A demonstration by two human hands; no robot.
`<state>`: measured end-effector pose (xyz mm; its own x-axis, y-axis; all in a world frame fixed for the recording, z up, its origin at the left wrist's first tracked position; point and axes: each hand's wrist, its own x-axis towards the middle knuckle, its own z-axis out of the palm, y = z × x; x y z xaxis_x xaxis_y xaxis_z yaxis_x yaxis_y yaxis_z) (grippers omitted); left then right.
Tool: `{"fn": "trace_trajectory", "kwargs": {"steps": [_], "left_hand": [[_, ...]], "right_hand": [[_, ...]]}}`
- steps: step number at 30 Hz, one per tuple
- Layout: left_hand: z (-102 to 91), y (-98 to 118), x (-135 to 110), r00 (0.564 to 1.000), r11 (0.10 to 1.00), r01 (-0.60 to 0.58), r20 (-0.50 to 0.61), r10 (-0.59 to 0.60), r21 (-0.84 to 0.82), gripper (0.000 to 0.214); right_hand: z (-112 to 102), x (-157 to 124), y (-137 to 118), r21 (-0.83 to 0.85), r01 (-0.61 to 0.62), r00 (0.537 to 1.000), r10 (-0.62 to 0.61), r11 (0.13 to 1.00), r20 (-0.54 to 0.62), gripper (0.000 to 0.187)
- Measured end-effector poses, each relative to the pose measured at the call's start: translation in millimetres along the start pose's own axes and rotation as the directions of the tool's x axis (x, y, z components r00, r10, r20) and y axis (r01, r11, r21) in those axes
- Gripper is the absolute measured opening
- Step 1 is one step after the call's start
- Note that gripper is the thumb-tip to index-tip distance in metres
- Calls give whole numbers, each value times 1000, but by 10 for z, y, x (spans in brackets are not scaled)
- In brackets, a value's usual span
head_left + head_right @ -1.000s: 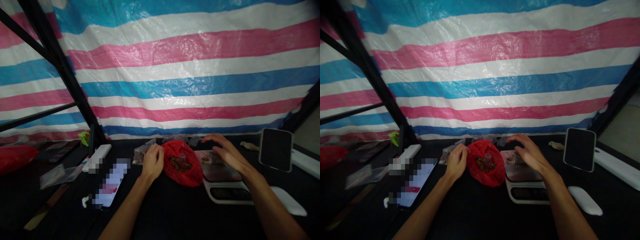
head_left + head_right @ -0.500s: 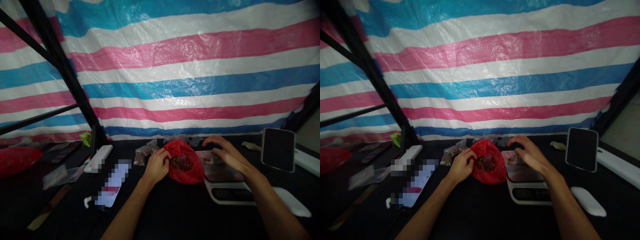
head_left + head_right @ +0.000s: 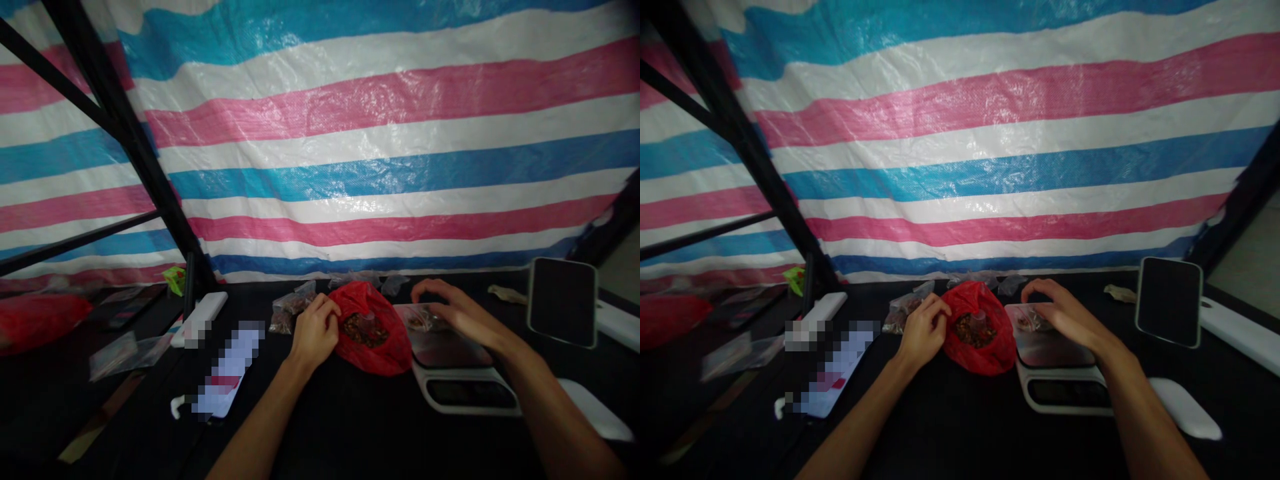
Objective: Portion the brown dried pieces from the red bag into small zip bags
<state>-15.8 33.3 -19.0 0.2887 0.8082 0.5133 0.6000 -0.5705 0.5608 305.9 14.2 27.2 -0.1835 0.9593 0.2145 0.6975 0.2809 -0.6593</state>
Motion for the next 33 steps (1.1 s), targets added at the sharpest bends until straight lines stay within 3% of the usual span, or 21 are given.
{"fn": "trace_trajectory", "kwargs": {"steps": [8, 25, 30, 33], "left_hand": [[-20, 19, 8, 1000, 1000, 3, -3, -3, 15, 25], [-5, 9, 3, 1000, 1000, 9, -13, -8, 5, 25], [-7, 20, 6, 1000, 1000, 7, -13, -7, 14, 26], [-7, 26, 6, 1000, 1000, 7, -14, -7, 17, 25]], "right_hand": [[-18, -82, 33, -8, -67, 994, 68, 998, 91, 58], [7, -102, 171, -146, -110, 983, 129, 983, 129, 77], [35, -86, 208, -148, -138, 980, 157, 979, 125, 63], [69, -64, 11, 30, -64, 986, 59, 997, 156, 38]]}}
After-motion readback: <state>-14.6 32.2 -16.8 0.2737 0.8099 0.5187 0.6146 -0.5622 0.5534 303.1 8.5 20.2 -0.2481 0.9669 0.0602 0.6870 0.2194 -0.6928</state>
